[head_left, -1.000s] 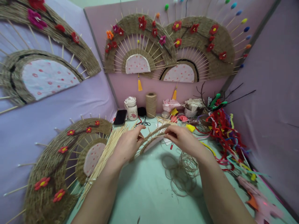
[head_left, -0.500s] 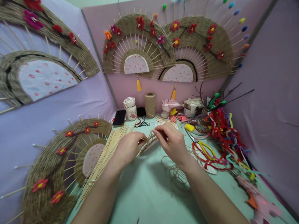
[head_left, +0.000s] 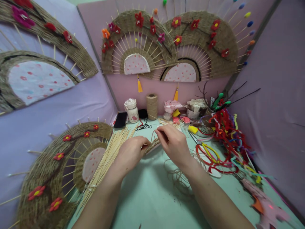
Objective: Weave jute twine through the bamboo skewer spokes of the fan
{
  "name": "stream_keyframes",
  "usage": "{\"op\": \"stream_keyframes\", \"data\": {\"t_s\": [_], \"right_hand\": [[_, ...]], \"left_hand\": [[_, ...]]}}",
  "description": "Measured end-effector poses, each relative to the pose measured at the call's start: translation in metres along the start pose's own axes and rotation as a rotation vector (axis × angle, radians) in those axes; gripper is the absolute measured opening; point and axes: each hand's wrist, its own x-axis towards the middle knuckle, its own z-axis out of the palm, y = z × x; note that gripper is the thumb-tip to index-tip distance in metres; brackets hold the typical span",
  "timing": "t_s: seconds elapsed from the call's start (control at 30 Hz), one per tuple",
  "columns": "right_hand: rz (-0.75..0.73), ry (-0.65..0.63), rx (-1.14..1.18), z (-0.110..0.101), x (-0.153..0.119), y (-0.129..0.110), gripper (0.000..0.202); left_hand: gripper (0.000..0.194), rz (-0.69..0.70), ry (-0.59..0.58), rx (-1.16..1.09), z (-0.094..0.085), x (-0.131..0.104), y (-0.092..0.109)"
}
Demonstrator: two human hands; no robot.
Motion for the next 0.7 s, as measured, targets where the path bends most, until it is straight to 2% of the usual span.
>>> {"op": "stream_keyframes", "data": {"t_s": [0.17, 0.43, 0.7], "right_hand": [[0.074, -0.009, -0.119, -0.005, 0.000, -0.003, 0.014], [0.430, -0.131, -0.116, -0.001, 0.001, 0.017, 0.009], [0.408, -0.225, 0.000, 0.010, 0.002, 0.036, 0.027]], "left_hand": [[0.019, -0.014, 0.013, 0.042, 0.000, 0.004, -0.007], [0.017, -0.006, 0.038, 0.005, -0.002, 0.008, -0.017], [0.017, -0.023, 0.051, -0.040, -0.002, 0.009, -0.020]]}}
